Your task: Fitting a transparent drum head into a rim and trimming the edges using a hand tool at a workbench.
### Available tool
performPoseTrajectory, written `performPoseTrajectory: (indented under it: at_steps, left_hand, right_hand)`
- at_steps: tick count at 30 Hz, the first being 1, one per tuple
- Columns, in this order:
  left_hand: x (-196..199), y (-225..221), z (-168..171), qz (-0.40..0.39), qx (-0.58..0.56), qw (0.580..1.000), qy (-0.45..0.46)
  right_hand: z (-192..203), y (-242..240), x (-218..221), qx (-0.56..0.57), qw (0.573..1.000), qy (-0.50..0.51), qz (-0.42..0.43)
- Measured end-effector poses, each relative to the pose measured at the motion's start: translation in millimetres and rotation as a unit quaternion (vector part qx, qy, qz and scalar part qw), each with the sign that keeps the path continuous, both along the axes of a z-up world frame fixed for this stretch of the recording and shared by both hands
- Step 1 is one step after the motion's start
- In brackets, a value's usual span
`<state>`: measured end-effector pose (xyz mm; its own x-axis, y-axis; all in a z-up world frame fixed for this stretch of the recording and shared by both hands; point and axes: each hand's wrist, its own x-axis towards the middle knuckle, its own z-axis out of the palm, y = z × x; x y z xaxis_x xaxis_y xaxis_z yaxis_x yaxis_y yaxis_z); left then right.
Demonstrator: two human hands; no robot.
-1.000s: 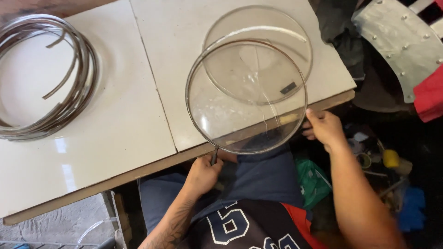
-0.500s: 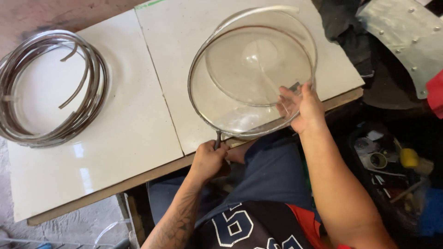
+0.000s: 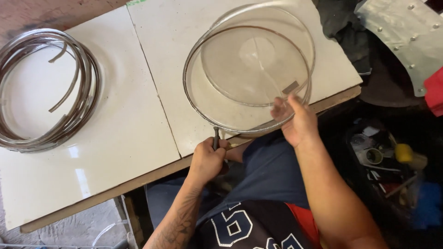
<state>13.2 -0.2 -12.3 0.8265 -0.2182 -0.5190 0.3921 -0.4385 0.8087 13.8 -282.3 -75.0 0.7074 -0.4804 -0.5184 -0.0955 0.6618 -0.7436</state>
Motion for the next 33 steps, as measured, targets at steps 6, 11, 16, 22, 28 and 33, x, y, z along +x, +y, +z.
performPoseTrajectory:
  at_steps: [6, 11, 16, 22, 28, 33]
  left_hand:
    - [-4.1, 1.3, -14.4, -0.019, -0.004, 0.999, 0.026]
    - [4.6, -0.5, -0.4, -0.035, -0.010, 0.999, 0.040]
    - [16.7, -2.7, 15.1, 0.029, 0.003, 0.999, 0.041]
    - [32.8, 10.3, 33.3, 0.032, -0.018, 0.996, 0.085]
    - [49.2, 19.4, -26.1, 0.106, -0.287, 0.949, -0.084]
    - [62.7, 1.3, -74.1, 0.136, -0.460, 0.875, -0.064]
  right_hand:
    - [-18.4, 12.1, -12.9, 0.129, 0.991, -0.008, -0.020]
    - [-24.1, 27.2, 1.3, 0.180, 0.982, -0.039, -0.043]
    - [-41.9, 32.5, 25.0, 0.153, 0.986, -0.067, -0.024]
    - [10.3, 49.5, 34.5, 0.140, 0.983, -0.086, -0.081]
    - [17.3, 36.7, 48.3, 0.172, 0.980, -0.065, -0.080]
    - [-6.0, 27.6, 49.8, 0.122, 0.988, -0.091, -0.024]
